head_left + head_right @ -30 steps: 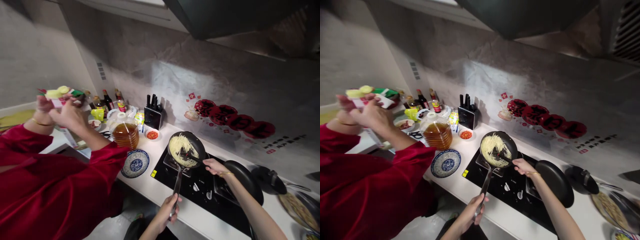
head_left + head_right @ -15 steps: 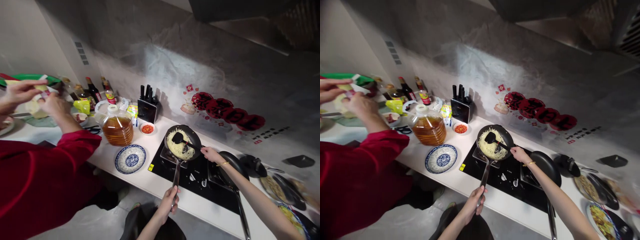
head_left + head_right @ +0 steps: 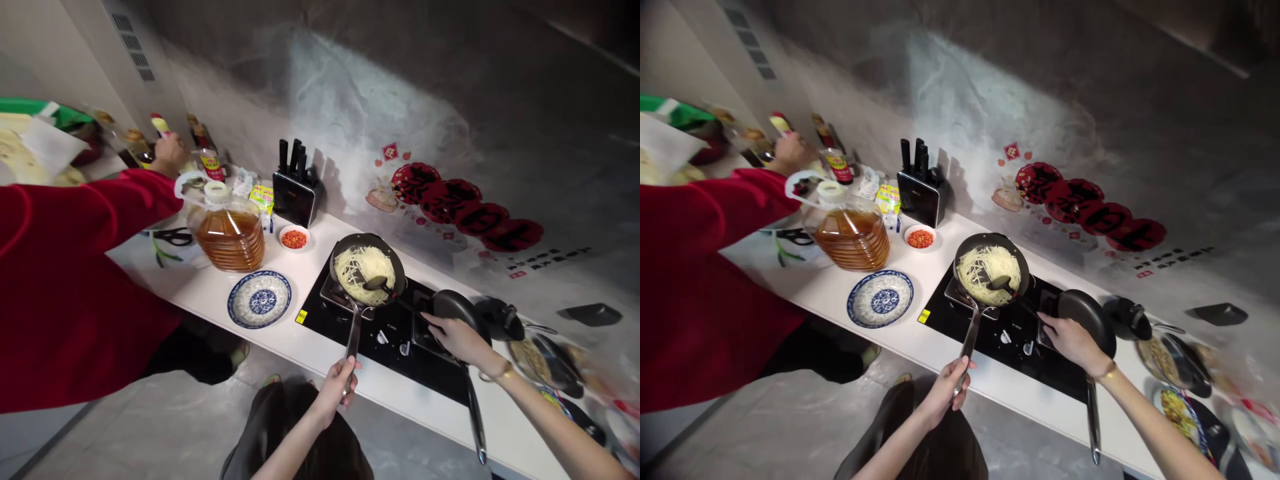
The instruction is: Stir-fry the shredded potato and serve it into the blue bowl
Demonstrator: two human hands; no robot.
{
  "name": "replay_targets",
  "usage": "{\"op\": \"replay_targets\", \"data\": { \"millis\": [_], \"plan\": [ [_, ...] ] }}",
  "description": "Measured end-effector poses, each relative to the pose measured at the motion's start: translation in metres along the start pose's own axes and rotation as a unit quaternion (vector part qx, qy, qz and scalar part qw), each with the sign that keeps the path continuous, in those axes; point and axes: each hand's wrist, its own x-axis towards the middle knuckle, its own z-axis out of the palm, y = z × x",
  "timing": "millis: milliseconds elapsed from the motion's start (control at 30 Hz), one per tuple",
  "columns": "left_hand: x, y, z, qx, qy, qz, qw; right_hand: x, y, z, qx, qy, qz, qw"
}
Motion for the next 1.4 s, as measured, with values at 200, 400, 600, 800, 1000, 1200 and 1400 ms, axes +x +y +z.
{"op": "replay_targets", "data": {
  "millis": [200,400,600,800,1000,1200,1400],
  "plan": [
    [-0.005,0.008,0.000,0.049,0.012,0.001,0.999,0.018,0.006,-0.027,0.016,-0.006,-0.068,0.998],
    [-0.029,-0.008,0.012,0.416,0.141,0.268,0.857,0.068,-0.016,0.002,-0.012,0.030,0.008,0.999],
    [0.087,-0.035,0.116,0.636,-0.052,0.251,0.728,0.033,0.000,0.015,0.052,0.042,0.016,0.998],
    [0.175,-0.033,0.130,0.712,-0.021,0.205,0.671,0.009,0.032,0.005,-0.005,0.082,0.044,0.996],
    [0.156,-0.042,0.141,0.773,-0.005,0.207,0.600,0.031,0.044,-0.017,-0.051,0.051,-0.047,0.996],
    [0.035,-0.052,0.116,0.732,0.070,0.437,0.518,0.078,-0.010,-0.025,-0.064,0.054,0.013,0.996],
    [-0.029,-0.002,0.017,0.479,0.303,0.240,0.788,0.039,0.033,-0.075,-0.018,0.005,-0.071,0.997]
  ]
}}
